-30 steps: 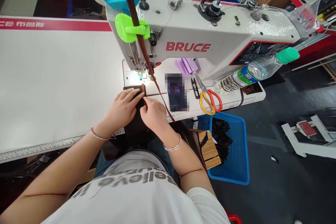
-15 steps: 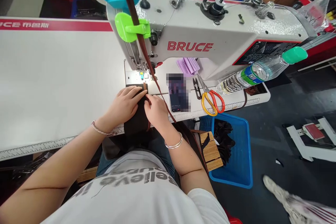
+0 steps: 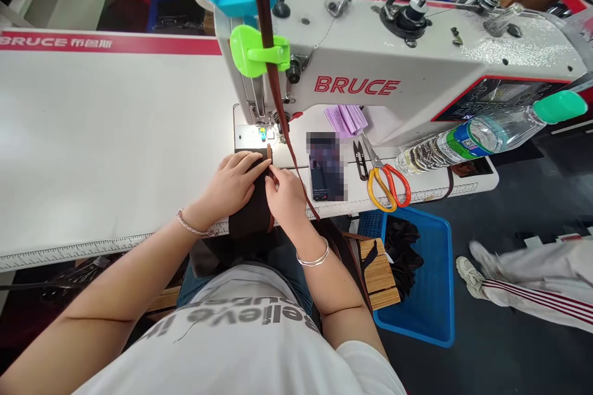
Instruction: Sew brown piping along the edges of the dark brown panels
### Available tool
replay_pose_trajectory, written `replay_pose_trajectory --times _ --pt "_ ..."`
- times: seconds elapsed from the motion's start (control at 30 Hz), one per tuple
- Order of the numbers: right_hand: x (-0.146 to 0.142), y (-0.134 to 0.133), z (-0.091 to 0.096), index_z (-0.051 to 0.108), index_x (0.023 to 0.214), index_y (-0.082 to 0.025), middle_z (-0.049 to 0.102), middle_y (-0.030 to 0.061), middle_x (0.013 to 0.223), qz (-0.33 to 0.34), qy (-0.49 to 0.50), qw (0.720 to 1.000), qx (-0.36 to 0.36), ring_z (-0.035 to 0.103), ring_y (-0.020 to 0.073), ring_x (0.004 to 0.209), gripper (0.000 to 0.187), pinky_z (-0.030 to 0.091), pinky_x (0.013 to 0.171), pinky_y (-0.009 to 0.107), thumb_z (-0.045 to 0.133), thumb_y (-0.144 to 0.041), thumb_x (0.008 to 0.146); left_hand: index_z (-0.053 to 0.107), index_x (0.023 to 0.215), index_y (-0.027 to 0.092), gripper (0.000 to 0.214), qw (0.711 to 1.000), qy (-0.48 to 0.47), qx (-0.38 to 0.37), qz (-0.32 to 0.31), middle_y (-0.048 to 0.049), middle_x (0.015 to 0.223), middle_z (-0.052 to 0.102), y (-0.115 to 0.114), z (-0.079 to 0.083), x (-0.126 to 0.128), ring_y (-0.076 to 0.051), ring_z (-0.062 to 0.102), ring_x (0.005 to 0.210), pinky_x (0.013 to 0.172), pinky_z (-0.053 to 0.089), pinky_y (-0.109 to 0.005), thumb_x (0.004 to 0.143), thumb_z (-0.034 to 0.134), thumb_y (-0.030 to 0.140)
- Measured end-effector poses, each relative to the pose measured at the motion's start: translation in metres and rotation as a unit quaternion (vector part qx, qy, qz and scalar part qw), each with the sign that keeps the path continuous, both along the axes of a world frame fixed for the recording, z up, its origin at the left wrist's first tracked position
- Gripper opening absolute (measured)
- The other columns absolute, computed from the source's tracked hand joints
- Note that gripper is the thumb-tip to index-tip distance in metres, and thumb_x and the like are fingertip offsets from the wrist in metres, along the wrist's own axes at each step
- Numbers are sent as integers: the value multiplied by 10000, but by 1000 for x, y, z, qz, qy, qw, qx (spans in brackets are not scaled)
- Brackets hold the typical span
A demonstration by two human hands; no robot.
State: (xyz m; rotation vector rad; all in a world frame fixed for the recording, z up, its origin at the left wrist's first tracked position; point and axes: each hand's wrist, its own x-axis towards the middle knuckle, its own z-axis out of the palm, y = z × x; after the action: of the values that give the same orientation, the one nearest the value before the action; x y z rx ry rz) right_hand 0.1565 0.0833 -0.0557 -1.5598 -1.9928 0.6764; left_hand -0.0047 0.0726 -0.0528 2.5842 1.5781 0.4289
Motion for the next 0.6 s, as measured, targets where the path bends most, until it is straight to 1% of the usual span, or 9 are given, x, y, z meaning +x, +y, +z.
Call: replay_pose_trajectory --times 0.27,0.37,0.6 --pt "-2 -2 2 711 1138 -162 726 79 861 -1 -18 1000 0 654 200 746 290 501 719 300 571 -208 889 481 1406 136 526 1000 3 -4 3 -157 1348 525 -1 1 -1 -320 432 1229 1022 382 -490 889 388 132" --pt "-2 -1 3 714 1135 -162 727 80 868 1 -16 1000 1 650 197 744 291 495 715 298 568 -200 886 473 1413 141 536 1000 7 -4 3 -149 1358 517 -1 1 -2 -315 428 1238 1036 372 -483 884 392 130" --pt "-2 -2 5 713 1151 -153 713 55 805 -5 -14 1000 -18 637 180 711 309 487 722 289 576 -180 875 483 1404 137 538 1000 1 -6 4 -145 1359 518 -1 1 -2 -312 417 1256 1046 361 -478 874 390 121"
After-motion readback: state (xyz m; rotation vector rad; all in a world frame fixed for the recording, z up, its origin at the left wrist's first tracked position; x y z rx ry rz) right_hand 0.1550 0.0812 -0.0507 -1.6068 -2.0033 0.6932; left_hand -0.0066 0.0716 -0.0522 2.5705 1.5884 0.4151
